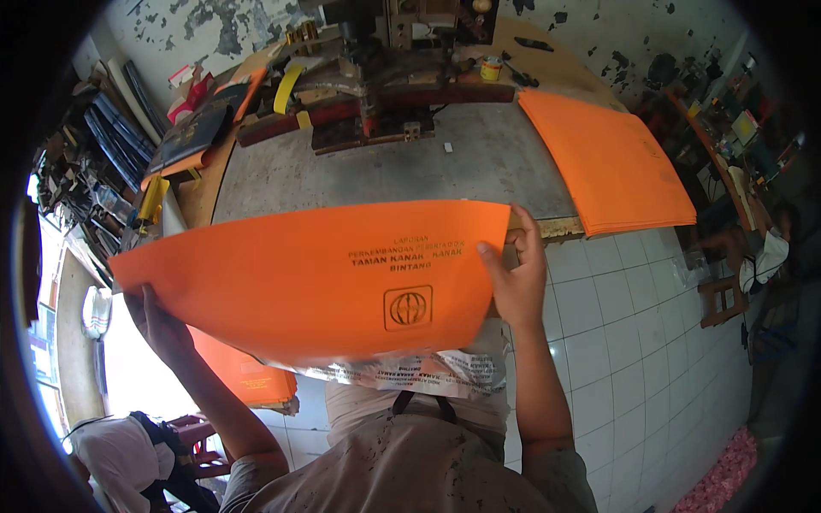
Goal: The person positions an orange folder onto a printing press bed and then places a strip of gold foil over the folder to apply a logo and text.
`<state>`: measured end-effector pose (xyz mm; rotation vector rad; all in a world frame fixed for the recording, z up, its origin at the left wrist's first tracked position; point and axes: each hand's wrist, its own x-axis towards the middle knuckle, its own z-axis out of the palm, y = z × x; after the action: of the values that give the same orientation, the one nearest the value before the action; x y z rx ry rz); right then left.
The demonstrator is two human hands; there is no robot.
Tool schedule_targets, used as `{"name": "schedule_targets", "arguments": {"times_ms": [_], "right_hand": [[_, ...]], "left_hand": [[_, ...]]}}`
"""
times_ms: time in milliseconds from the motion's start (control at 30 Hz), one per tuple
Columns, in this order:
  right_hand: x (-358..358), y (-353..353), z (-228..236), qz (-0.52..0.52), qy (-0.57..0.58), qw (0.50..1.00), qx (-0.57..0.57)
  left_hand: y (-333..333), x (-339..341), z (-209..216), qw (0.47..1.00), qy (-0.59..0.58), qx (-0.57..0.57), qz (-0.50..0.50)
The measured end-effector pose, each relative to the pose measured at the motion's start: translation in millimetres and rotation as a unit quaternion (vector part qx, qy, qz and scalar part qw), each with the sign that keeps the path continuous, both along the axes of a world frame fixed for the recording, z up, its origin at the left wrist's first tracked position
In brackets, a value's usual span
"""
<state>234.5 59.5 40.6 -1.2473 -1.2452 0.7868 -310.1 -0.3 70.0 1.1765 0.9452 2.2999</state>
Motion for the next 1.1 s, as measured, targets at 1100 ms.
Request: {"name": "schedule_targets", "arguments": {"times_ms": [1100], "right_hand": [[32, -30, 164, 0.097, -0.021, 0.878, 0.468]], "left_hand": [[71, -62, 59, 0.989, 0.105, 0.088, 0.055]]}}
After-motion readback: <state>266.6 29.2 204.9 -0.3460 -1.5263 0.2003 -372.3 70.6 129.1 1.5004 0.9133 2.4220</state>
